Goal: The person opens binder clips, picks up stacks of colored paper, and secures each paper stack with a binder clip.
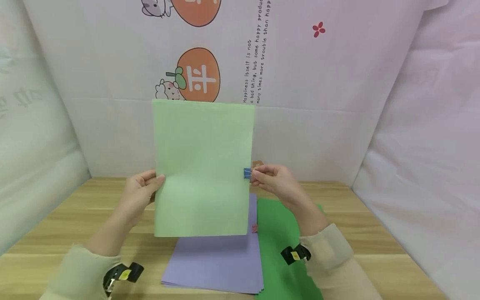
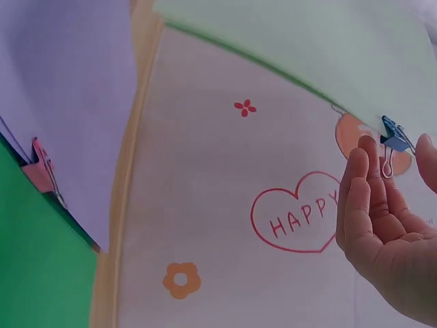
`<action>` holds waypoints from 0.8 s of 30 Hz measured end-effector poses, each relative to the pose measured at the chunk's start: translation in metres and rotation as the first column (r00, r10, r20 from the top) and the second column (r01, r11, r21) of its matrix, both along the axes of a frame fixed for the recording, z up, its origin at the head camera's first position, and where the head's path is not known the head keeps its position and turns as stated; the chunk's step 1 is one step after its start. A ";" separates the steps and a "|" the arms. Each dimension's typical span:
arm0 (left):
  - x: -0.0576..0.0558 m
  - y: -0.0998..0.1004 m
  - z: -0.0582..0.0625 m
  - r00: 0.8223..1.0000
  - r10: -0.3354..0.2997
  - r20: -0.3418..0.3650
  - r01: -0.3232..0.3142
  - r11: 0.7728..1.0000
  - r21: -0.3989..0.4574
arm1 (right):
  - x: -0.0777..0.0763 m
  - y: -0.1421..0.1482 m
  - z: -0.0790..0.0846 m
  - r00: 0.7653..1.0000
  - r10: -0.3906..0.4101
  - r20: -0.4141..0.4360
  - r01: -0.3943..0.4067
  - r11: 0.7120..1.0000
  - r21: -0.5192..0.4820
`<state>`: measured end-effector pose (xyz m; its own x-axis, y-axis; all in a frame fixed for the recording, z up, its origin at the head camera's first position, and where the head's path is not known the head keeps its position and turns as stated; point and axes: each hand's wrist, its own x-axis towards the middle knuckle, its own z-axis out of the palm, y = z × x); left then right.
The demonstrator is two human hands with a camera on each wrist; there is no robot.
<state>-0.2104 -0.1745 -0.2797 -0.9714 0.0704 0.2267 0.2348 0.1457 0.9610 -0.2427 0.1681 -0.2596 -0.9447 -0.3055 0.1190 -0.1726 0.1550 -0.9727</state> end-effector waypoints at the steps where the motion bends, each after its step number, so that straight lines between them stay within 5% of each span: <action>1: 0.000 -0.003 0.001 1.000 0.006 -0.002 -0.006 1.000 -0.009 | -0.001 -0.003 0.002 1.000 0.001 -0.011 -0.001 1.000 0.019; 9: 0.008 -0.035 0.011 0.997 0.082 -0.011 -0.083 0.992 -0.092 | -0.009 -0.032 0.005 0.999 0.042 -0.035 -0.038 0.994 0.104; 19: 0.010 -0.068 0.016 0.981 0.195 -0.001 -0.191 0.959 -0.211 | -0.024 -0.070 0.000 0.994 0.086 0.070 -0.092 0.992 0.083; 24: 0.006 -0.082 0.017 0.977 0.211 0.025 -0.193 0.930 -0.313 | -0.027 -0.085 -0.003 0.988 0.076 0.137 -0.086 0.994 0.066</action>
